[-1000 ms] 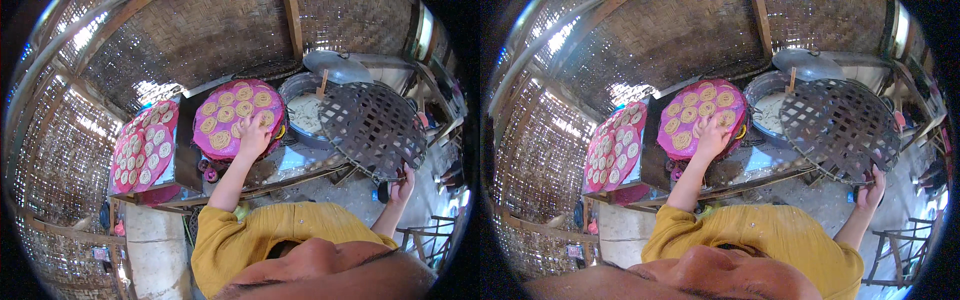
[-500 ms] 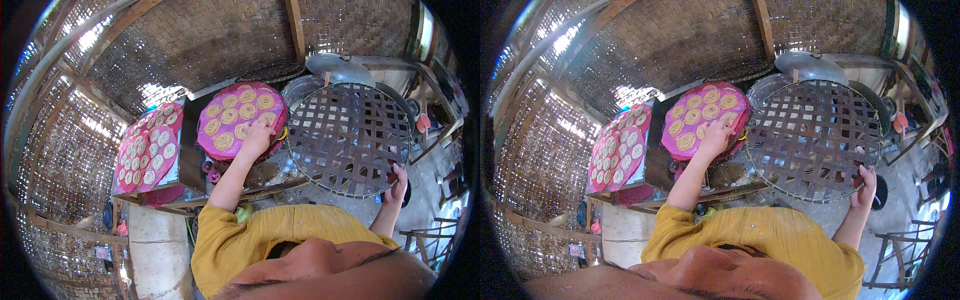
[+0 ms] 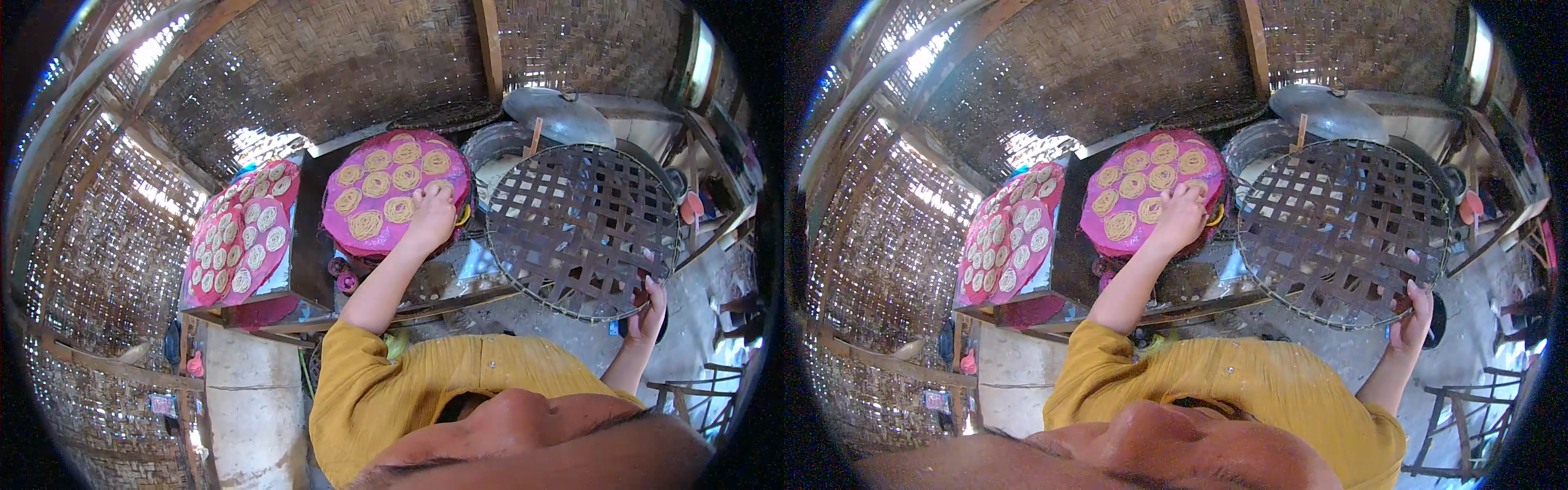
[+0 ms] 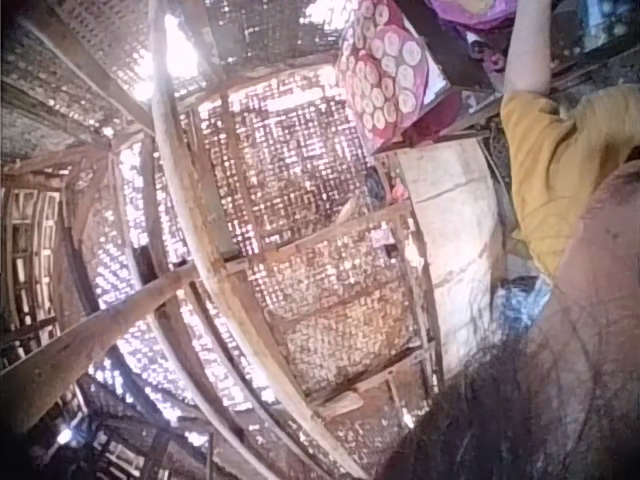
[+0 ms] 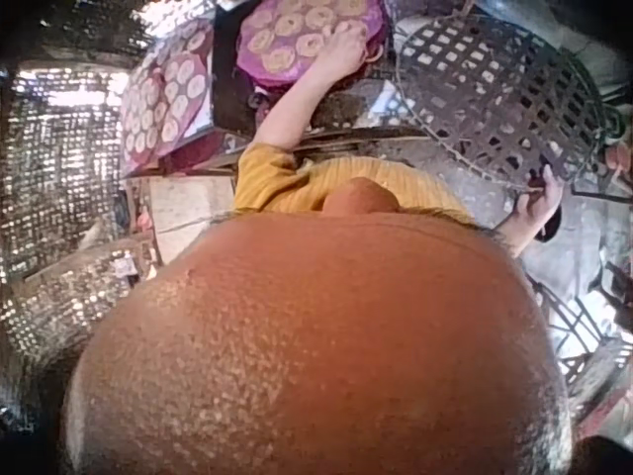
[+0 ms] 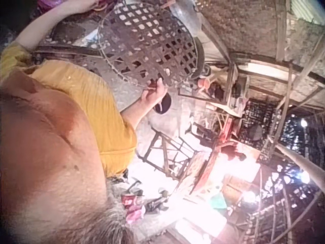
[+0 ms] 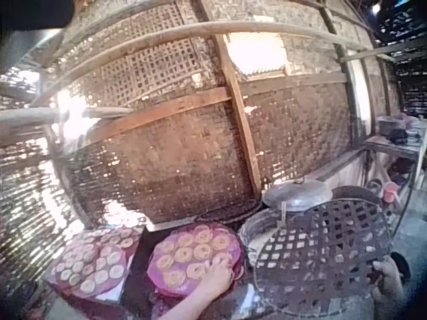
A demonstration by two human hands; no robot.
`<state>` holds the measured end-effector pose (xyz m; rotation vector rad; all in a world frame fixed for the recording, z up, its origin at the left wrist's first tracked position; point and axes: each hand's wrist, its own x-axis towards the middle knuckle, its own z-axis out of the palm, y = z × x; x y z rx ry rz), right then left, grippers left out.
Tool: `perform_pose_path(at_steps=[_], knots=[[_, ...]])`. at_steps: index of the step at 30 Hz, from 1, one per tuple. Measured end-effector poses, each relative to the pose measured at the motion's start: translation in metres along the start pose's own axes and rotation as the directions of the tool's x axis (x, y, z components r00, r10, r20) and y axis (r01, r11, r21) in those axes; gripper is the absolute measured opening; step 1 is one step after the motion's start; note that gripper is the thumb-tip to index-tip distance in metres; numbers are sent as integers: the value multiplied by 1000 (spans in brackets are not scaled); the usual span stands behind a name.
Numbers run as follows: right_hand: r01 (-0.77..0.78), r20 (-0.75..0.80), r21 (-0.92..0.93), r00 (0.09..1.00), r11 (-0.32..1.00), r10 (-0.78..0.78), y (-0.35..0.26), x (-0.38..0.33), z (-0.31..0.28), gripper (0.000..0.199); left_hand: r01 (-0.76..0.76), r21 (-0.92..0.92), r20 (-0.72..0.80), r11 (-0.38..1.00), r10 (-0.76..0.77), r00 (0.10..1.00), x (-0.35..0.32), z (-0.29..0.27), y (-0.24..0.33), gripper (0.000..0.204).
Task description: The person manually applies dough to small circular mats, organizes these mats onto larger trays, and transfers the trays between a bowl of dough and a steaming station.
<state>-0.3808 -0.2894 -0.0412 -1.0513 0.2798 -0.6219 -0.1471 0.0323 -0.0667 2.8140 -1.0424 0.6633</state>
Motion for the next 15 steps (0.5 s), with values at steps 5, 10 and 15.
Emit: perform_pose_path(at_steps=[5,10,15], knots=[[-23,70,28,997,999,21,3,0,-3,39,-24,30,13,999,23,1000,3,4,-4,12],[-88,211,78,975,993,70,7,6,-11,44,-28,1,70,1000,28,997,8,1,-8,15],[-91,201,114,977,989,67,9,8,-11,45,-20,58,216,998,7,976,19,-3,-3,22]])
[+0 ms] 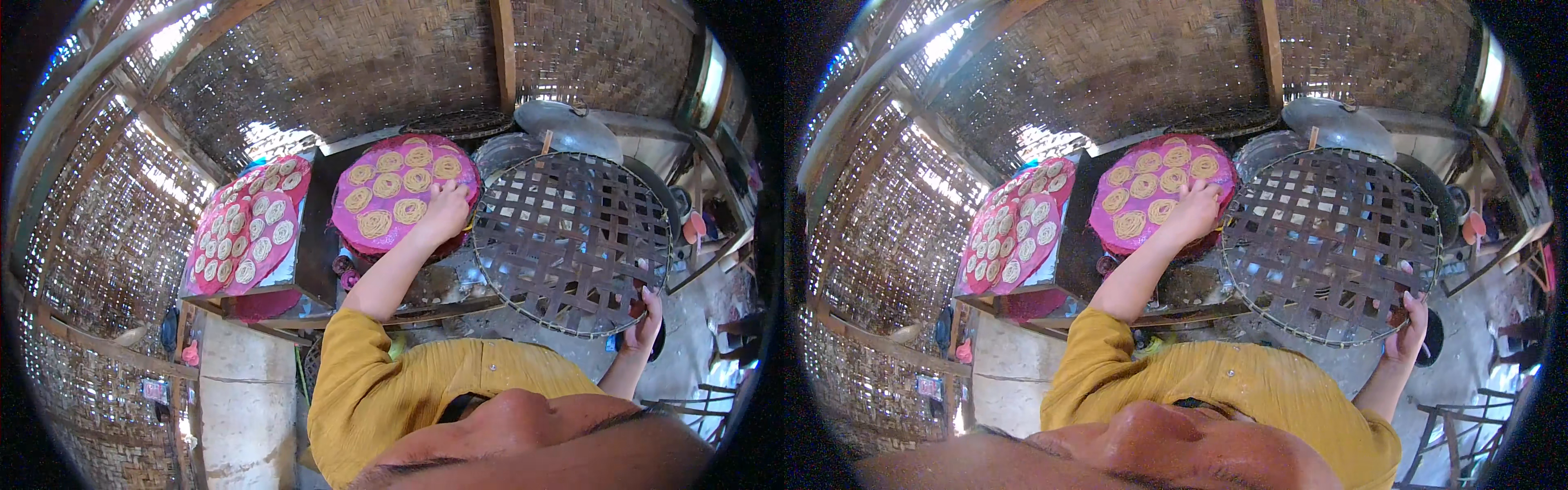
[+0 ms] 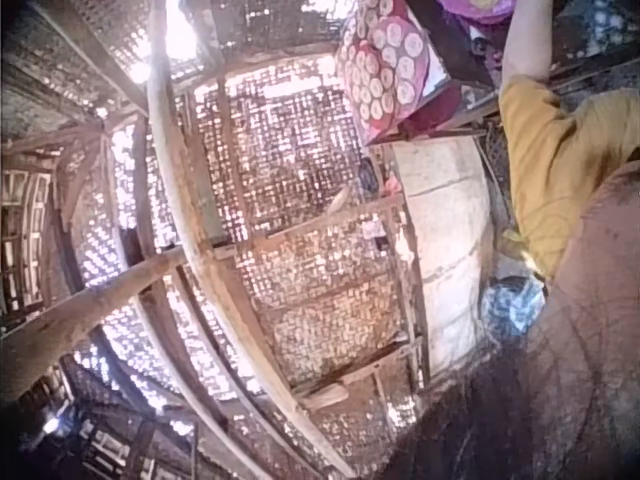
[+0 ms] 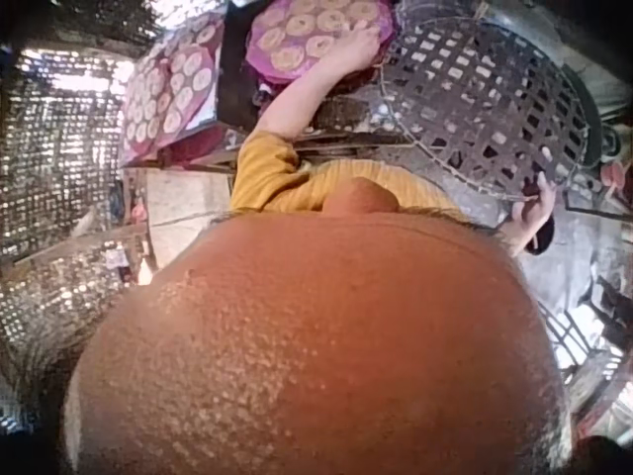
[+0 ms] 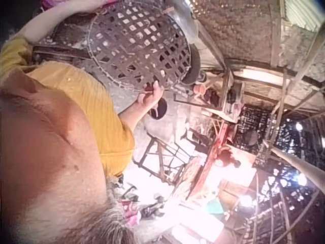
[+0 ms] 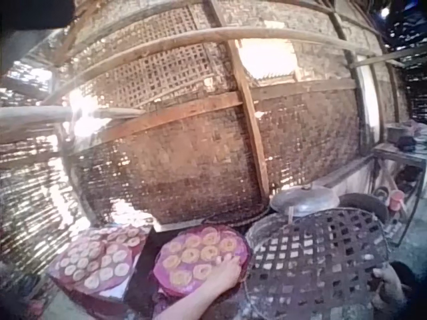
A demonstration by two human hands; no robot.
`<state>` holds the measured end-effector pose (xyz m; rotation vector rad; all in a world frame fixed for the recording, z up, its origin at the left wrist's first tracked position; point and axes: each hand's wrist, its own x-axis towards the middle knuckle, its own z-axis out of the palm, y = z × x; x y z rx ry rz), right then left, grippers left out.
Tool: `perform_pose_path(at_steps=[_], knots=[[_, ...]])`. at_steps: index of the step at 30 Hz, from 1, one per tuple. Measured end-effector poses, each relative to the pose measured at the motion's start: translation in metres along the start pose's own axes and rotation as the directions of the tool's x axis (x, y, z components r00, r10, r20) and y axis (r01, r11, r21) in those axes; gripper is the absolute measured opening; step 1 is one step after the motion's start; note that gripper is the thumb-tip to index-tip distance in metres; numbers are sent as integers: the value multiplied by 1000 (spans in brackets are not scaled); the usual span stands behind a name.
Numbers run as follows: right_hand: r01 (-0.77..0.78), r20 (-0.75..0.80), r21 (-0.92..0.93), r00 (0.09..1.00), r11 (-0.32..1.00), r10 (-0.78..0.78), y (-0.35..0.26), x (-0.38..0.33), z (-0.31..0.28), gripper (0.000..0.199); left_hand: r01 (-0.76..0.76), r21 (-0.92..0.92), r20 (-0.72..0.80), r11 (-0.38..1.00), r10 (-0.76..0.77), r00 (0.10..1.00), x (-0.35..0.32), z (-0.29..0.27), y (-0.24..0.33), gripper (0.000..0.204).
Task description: The person manually applies dough to small circular mats, organizes these mats onto larger trays, and transfers the trays between a bowl of dough and a steaming station.
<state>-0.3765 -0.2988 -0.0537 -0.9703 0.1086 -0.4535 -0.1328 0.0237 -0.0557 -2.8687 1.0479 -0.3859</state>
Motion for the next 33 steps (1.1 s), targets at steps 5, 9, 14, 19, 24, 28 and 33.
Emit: perform_pose_path(at_steps=[5,9,14,19,24,28,33], knots=[[-6,-40,-120,999,993,1,0,-2,2,47,30,-102,-189,994,-49,981,-1,-4,-5,23],[-132,24,-169,990,977,137,18,3,53,51,134,-223,-295,966,-198,935,-7,-35,-19,27],[-383,167,-30,909,923,383,97,24,95,41,59,-265,-482,962,-185,857,-5,-55,-20,8],[-484,335,95,838,870,430,149,42,139,31,-19,-253,-496,967,-114,861,-15,-60,35,19],[-460,369,204,854,864,367,151,37,138,18,-330,-274,-400,903,205,893,-70,-92,80,27],[-403,286,259,900,877,329,126,28,114,20,-460,-304,-664,834,161,731,-97,-118,75,30],[-233,171,404,969,885,177,72,-5,58,22,-413,-149,-943,898,-4,332,-94,-114,49,12]])
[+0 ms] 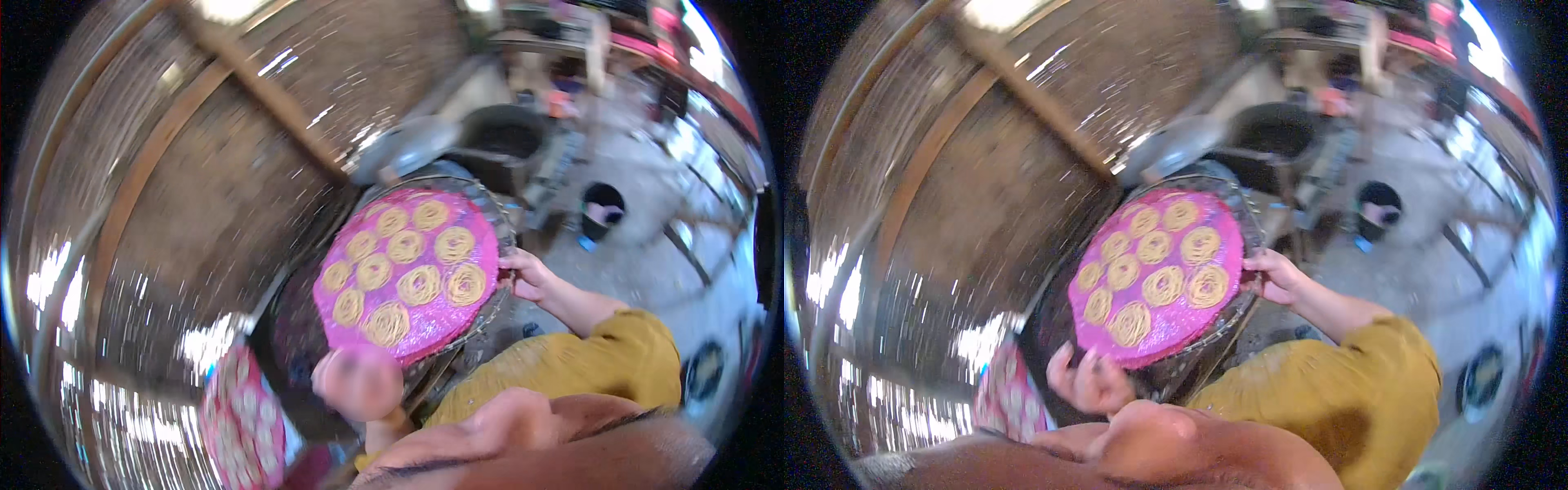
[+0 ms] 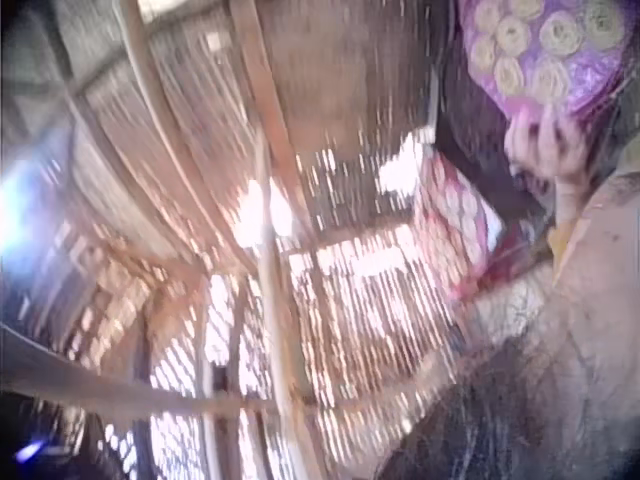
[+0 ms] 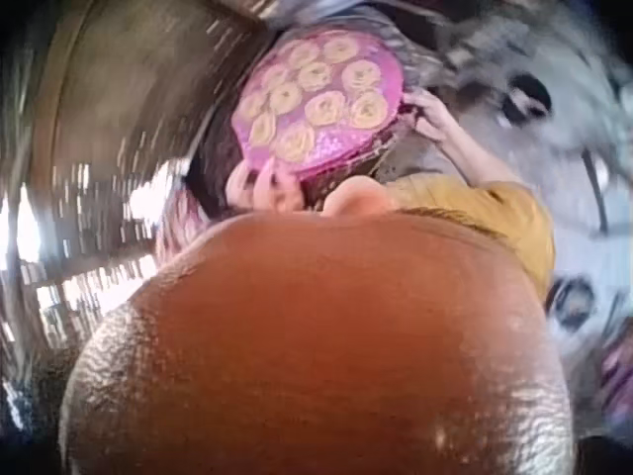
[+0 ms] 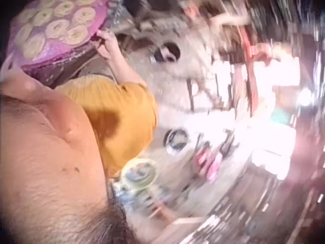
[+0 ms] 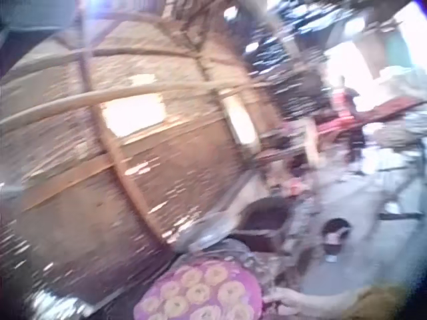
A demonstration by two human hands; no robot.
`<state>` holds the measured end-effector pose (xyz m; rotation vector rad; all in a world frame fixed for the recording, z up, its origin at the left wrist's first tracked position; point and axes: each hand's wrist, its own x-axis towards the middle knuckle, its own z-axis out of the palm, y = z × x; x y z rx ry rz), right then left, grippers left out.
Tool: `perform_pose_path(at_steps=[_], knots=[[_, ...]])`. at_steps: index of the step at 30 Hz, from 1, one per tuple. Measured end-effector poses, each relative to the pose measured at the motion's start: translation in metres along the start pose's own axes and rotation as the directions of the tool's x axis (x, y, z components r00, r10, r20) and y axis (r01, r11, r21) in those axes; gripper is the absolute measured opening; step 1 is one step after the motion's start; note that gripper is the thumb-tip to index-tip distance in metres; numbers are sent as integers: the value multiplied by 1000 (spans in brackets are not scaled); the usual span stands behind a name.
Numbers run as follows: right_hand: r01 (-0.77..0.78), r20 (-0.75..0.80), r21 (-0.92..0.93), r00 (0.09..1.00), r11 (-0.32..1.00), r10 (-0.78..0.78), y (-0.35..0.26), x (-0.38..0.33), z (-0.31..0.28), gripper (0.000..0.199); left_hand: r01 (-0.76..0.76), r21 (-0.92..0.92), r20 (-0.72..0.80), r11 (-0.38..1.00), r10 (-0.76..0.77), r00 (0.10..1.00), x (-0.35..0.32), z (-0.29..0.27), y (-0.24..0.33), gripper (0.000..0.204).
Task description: The person manually applies dough to small circular mats, organizes these mats onto larger trays, and transfers the trays between a bowl of dough and a steaming station.
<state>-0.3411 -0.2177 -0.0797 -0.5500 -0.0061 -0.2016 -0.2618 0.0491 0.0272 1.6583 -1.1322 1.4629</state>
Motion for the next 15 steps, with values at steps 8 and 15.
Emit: perform_pose_path(at_steps=[8,15], knots=[[474,-265,-202,816,857,-514,-2,-74,18,19,146,-164,65,976,-137,988,-64,3,-92,14],[699,-401,-472,373,537,-837,-102,-180,-23,22,314,-223,200,923,-272,941,-58,90,-13,10]])
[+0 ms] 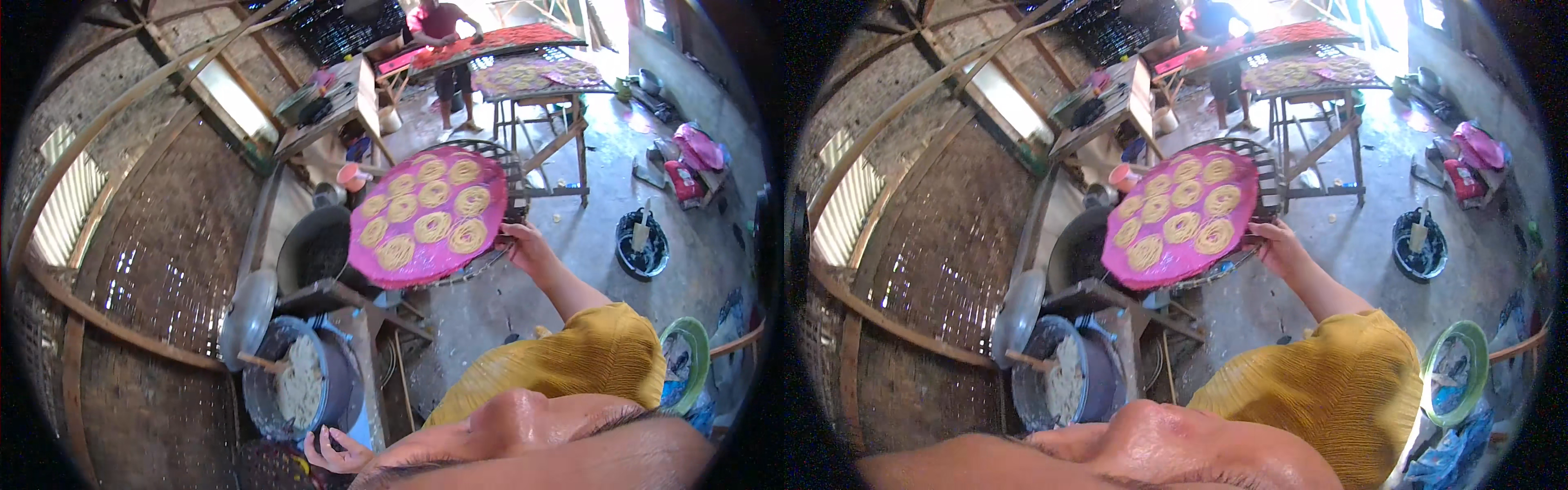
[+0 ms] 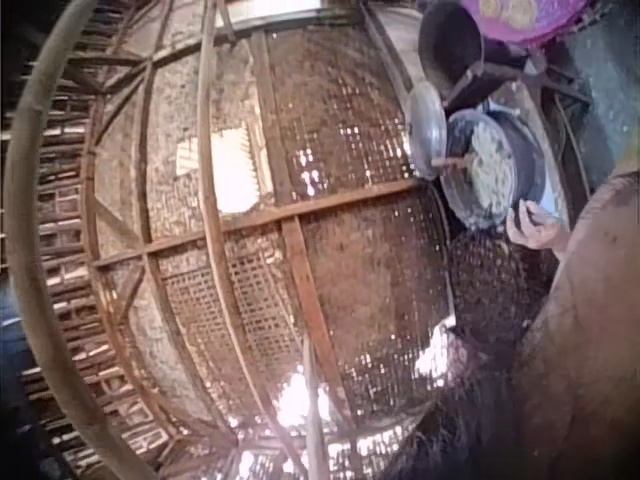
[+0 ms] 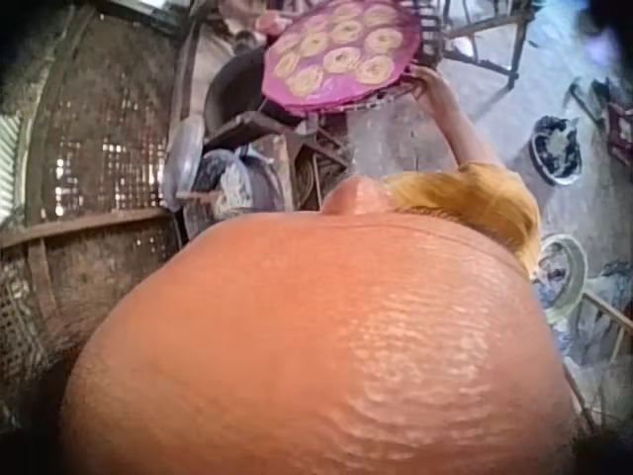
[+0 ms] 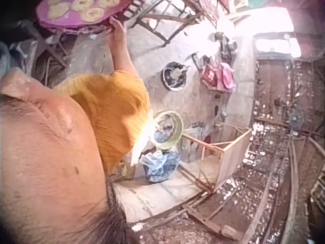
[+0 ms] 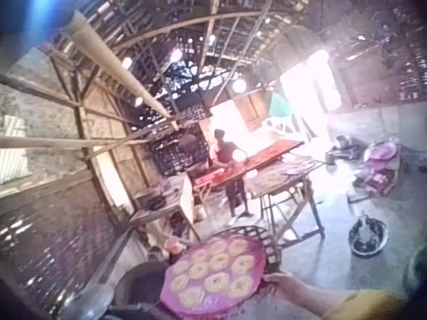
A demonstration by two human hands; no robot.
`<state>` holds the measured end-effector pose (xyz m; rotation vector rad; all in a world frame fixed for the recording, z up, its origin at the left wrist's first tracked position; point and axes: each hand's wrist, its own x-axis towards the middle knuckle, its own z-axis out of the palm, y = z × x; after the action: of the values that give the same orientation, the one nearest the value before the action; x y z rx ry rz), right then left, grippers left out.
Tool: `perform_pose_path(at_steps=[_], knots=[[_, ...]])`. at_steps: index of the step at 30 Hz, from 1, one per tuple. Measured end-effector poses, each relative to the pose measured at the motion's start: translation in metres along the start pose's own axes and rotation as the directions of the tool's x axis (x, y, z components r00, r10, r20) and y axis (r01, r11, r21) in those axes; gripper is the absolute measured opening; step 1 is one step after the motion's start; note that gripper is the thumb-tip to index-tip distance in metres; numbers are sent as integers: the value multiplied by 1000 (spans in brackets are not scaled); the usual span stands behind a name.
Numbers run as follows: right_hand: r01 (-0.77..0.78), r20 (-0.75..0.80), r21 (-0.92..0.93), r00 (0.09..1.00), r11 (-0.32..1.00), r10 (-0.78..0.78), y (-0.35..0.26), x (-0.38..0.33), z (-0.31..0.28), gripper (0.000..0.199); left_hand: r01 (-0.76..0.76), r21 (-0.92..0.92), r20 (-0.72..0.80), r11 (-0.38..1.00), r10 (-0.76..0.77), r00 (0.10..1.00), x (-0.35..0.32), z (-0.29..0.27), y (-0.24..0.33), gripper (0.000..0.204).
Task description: The person manually applies dough to small circular mats, organizes these mats onto larger trays, and transfers the trays between a bowl of dough and a steaming station.
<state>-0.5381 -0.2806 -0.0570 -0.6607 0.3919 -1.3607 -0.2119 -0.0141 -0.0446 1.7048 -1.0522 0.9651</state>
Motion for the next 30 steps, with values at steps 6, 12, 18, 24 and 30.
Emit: perform_pose_path(at_steps=[6,12,18,24,30], knots=[[281,-181,-4,944,960,-277,-89,78,-92,21,-25,-96,123,995,36,992,4,89,68,10],[626,-312,-108,716,772,-625,-228,253,-178,14,-161,-95,112,982,171,979,11,159,132,13],[355,-749,-382,421,853,-511,-230,357,-208,9,-175,66,160,982,162,974,4,171,155,13],[625,-582,-268,501,733,-640,-80,275,-162,9,-61,475,216,878,-50,975,21,137,137,20],[451,-364,-154,801,879,-475,-37,248,-104,11,238,948,-86,211,-551,830,-2,60,65,43]])
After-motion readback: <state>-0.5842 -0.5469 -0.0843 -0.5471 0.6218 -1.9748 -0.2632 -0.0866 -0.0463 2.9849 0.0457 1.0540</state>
